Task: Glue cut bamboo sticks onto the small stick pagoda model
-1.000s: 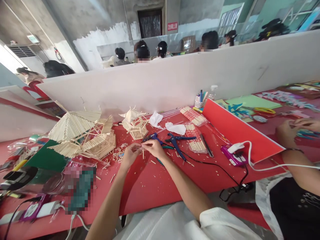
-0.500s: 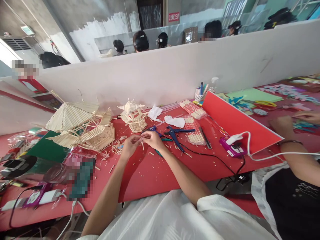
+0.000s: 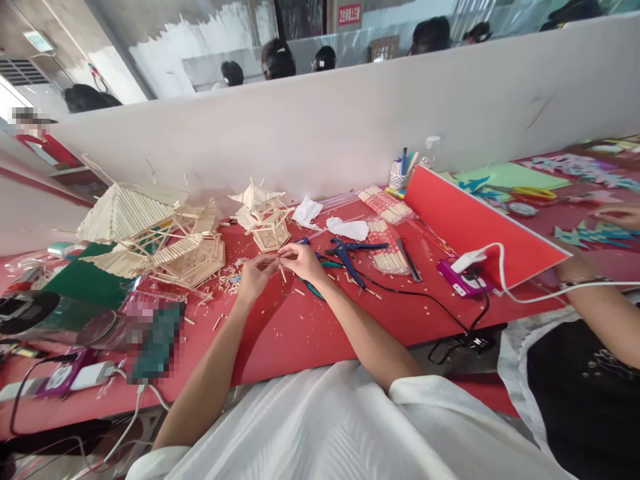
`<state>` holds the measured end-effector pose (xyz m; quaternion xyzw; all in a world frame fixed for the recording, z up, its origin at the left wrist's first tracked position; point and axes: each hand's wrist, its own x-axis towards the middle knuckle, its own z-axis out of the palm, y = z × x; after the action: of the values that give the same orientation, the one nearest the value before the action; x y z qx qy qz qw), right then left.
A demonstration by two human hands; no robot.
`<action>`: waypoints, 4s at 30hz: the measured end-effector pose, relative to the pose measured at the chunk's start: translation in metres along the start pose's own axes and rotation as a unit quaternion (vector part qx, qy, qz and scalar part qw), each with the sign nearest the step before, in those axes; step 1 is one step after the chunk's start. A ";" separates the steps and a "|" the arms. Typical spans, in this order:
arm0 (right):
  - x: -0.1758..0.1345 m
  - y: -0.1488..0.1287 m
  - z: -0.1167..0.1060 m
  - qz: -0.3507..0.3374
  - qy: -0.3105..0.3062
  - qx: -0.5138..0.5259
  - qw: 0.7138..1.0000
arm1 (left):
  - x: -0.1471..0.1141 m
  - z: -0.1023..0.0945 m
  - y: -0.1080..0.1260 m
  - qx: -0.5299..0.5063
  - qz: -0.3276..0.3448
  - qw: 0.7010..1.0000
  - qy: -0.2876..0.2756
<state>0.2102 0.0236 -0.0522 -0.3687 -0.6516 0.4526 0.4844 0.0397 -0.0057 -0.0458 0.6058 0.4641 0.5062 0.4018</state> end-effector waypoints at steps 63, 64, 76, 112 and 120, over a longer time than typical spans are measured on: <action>-0.049 -0.034 -0.148 0.106 0.037 -0.578 0.808 | 0.018 -0.026 -0.007 -0.023 -0.020 0.999 0.044; -0.048 -0.037 -0.148 0.084 0.026 -0.552 0.829 | 0.019 -0.029 -0.004 -0.021 -0.016 0.999 0.047; 0.026 -0.053 -0.102 0.008 -0.306 -0.334 0.891 | 0.042 -0.050 0.030 0.013 -0.003 1.000 -0.015; 0.006 -0.032 -0.074 -0.022 -0.353 -0.288 0.890 | 0.031 -0.051 0.012 0.095 -0.024 0.989 -0.112; 0.006 -0.042 -0.071 0.003 -0.386 -0.334 0.860 | 0.030 -0.054 0.015 0.130 -0.026 0.983 -0.126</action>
<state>0.2760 0.0321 -0.0026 -0.3058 -0.8974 0.3154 0.0407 -0.0093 0.0204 -0.0150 0.6993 0.4877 0.3503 0.3878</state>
